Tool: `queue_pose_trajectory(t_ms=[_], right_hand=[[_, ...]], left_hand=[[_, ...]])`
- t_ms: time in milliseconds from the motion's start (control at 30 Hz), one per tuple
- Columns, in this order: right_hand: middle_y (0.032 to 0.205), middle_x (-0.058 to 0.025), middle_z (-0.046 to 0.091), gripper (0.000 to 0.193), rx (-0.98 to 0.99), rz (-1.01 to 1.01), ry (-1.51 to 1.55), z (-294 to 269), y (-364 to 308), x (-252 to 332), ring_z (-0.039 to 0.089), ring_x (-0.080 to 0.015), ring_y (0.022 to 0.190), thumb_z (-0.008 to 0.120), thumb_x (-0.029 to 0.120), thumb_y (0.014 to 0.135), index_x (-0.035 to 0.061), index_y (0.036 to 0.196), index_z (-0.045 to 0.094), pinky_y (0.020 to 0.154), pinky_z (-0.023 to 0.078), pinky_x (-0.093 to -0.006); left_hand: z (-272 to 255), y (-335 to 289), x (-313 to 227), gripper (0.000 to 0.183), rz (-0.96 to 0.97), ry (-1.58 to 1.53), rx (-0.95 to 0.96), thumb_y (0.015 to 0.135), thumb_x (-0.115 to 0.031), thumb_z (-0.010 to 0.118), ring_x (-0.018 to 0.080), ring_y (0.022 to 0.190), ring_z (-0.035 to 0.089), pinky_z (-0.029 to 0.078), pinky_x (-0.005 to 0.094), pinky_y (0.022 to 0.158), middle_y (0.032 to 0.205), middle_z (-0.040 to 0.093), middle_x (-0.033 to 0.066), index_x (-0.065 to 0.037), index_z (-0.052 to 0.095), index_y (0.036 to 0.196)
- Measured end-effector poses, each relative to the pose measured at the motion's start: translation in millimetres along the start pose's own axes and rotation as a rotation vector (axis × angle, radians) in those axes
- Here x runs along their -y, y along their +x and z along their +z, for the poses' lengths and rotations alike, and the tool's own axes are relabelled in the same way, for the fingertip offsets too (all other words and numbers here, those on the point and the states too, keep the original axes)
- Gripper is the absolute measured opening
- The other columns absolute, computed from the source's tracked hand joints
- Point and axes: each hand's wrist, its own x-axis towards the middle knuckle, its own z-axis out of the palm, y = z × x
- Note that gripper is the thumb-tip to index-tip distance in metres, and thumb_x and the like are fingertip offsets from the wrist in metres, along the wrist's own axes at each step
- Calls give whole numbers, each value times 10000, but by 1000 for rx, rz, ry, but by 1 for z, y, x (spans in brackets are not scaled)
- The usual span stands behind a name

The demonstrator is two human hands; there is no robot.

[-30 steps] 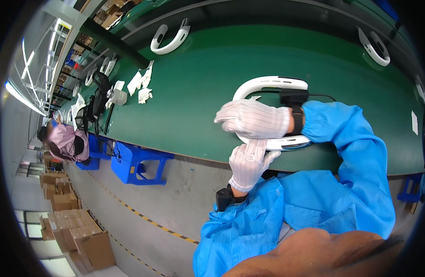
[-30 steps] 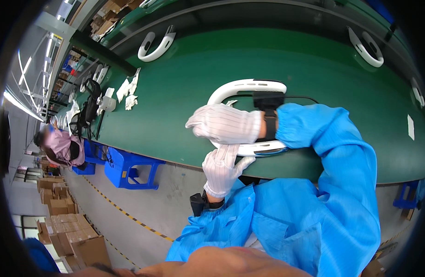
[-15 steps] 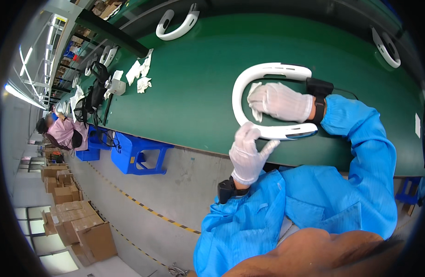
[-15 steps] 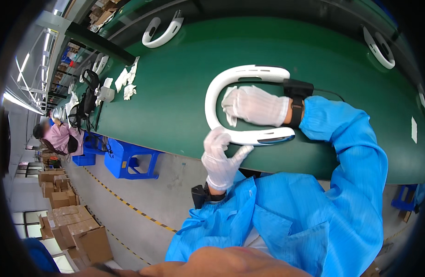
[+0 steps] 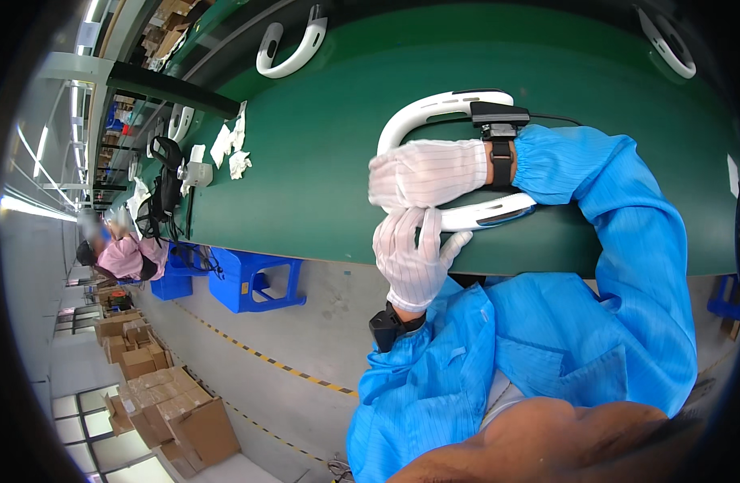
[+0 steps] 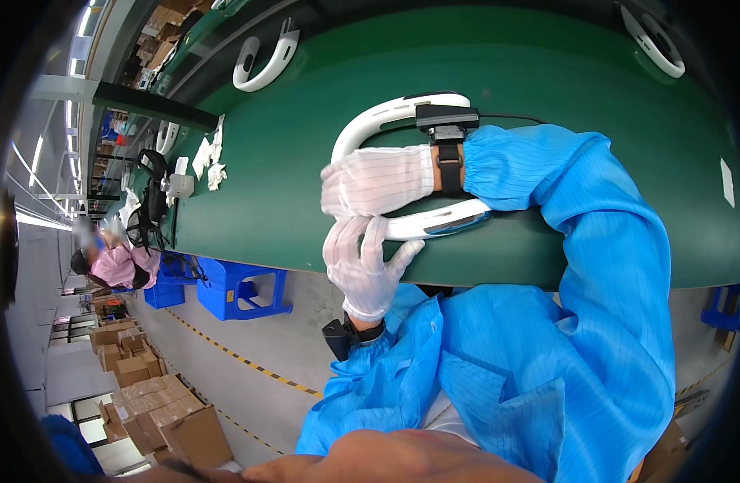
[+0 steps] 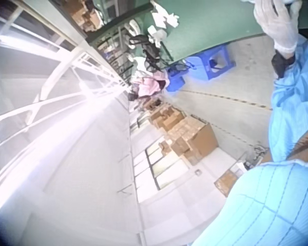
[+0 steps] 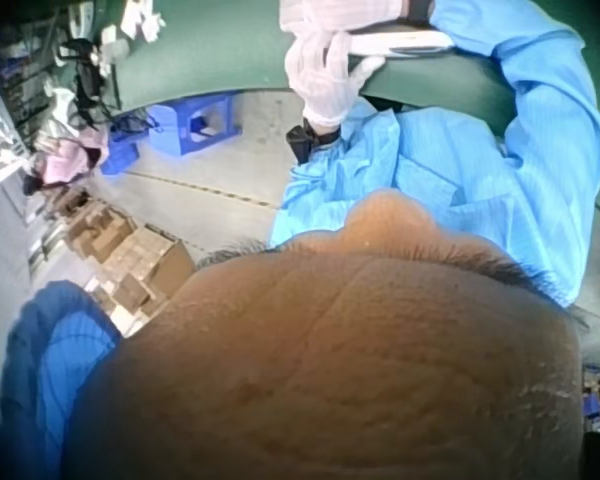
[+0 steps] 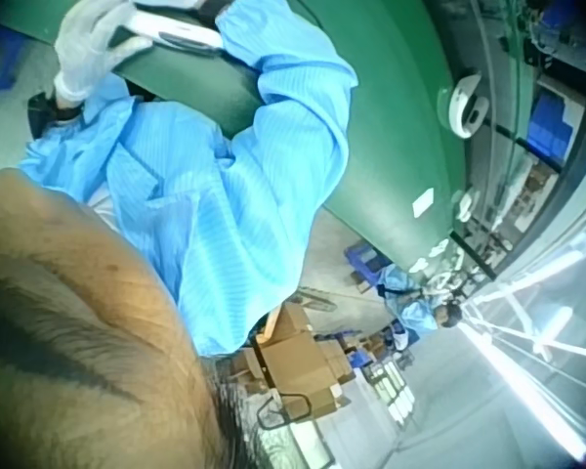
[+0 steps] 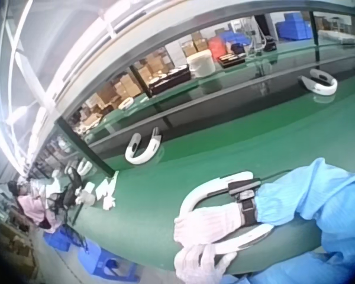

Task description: The person picks up a neck massager, wipes its surface with a cloth, and places it back on the table, repeating the process with a second massager.

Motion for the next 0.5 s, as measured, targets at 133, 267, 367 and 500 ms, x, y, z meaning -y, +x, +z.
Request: queue_pose_trajectory(t_ms=[133, 267, 367, 500], right_hand=[[928, -24, 634, 189, 39, 137, -217, 8, 2, -11, 616, -182, 948, 626, 207, 825, 113, 984, 667, 891, 496, -354], [966, -31, 632, 220, -52, 196, -376, 11, -11, -13, 613, -175, 966, 625, 235, 848, 146, 1048, 650, 868, 497, -368], [930, -14, 633, 179, -61, 264, -431, 14, -10, -20, 623, -175, 914, 626, 242, 849, 152, 1000, 662, 800, 512, -363], [807, -45, 654, 246, 84, 593, -216, -15, -31, -47, 665, -223, 818, 698, 304, 789, 100, 927, 677, 680, 532, -338]], left_hand=[[-3, 8, -1, 653, -14, 32, 147, 595, -507, 840, 290, 1059, 593, 447, 475, 915, 1002, 624, 83, -90, 607, 1041], [-1, 14, 2, 659, -50, -25, 301, 568, -499, 847, 313, 1039, 604, 468, 460, 907, 993, 625, 94, -69, 618, 1012], [-3, 20, 0, 637, -24, -21, 320, 553, -484, 854, 311, 1003, 619, 510, 430, 823, 960, 624, 102, -63, 617, 969], [-4, 25, -1, 637, -34, -43, 363, 542, -480, 849, 310, 942, 638, 534, 388, 698, 896, 616, 101, -44, 616, 944]])
